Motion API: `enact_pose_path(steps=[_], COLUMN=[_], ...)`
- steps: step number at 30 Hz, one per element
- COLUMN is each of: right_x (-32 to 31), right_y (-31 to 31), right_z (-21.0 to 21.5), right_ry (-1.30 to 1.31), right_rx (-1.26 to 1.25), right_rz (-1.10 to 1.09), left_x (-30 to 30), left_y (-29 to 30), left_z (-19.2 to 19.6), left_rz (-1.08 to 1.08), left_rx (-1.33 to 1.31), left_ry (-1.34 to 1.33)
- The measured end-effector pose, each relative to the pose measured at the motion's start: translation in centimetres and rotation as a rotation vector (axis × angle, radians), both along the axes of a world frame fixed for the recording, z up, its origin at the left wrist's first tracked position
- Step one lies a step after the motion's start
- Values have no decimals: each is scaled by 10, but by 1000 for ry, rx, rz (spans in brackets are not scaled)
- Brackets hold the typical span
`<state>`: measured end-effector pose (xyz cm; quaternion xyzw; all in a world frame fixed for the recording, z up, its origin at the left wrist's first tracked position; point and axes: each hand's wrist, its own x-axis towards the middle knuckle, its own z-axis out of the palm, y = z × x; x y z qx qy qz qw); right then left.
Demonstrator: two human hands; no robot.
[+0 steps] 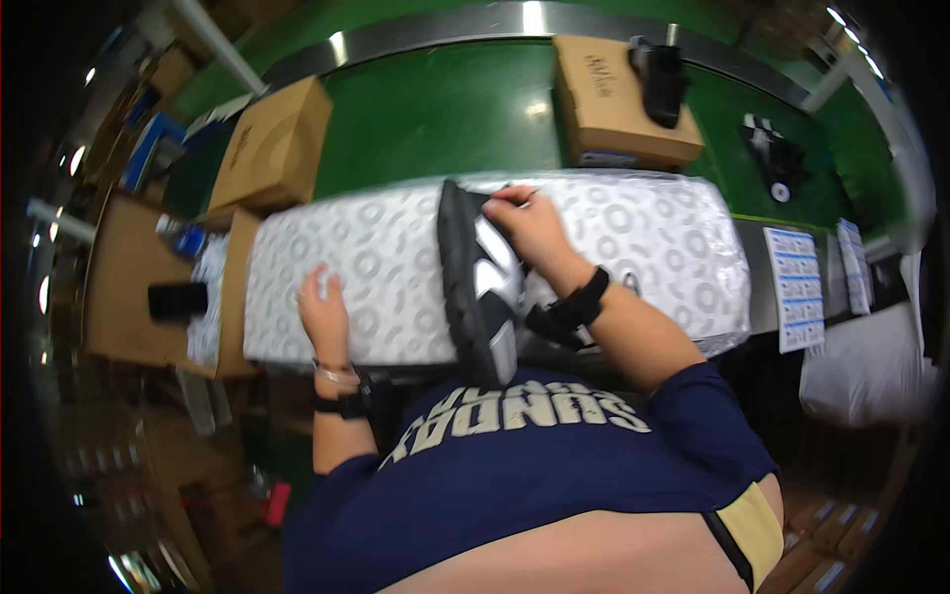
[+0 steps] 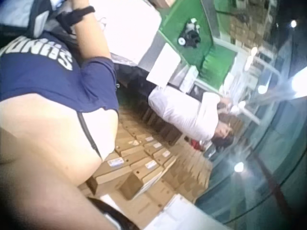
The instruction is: Packaging shoes into boxes at a factory assembly station.
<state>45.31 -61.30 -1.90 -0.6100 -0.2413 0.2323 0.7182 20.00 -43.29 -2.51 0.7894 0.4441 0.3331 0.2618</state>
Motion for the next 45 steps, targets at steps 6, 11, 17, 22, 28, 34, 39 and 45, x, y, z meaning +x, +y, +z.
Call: enact_pose_path(steps=[6,11,17,22,28,34,39,45], right_x=[-4,-4,-7,-11,-21,-36,-25,1], right_y=[17,46,54,48,32,28,22,25], right_z=[23,5,-1,19,14,7,39,131], right_ry=[212,133,17,-451,-491,-363,-887,113], right_rx=[51,-34,-129,-576,-482,-380,-226,39], right_rz=[0,-3,-33,-108,25,-75,-203,535], left_x=[-64,-68,-61,-57,-71,-76,-32,88], left_y=[57,52,52,57,62,67,58,-98], left_z=[-4,-11,-2,6,8,-5,70,186], left_rz=[487,418,389,273,416,315,-244,-1142], left_rx=[153,144,121,75,-16,144,382,366], left_ry=[670,801,839,774,855,754,364,520])
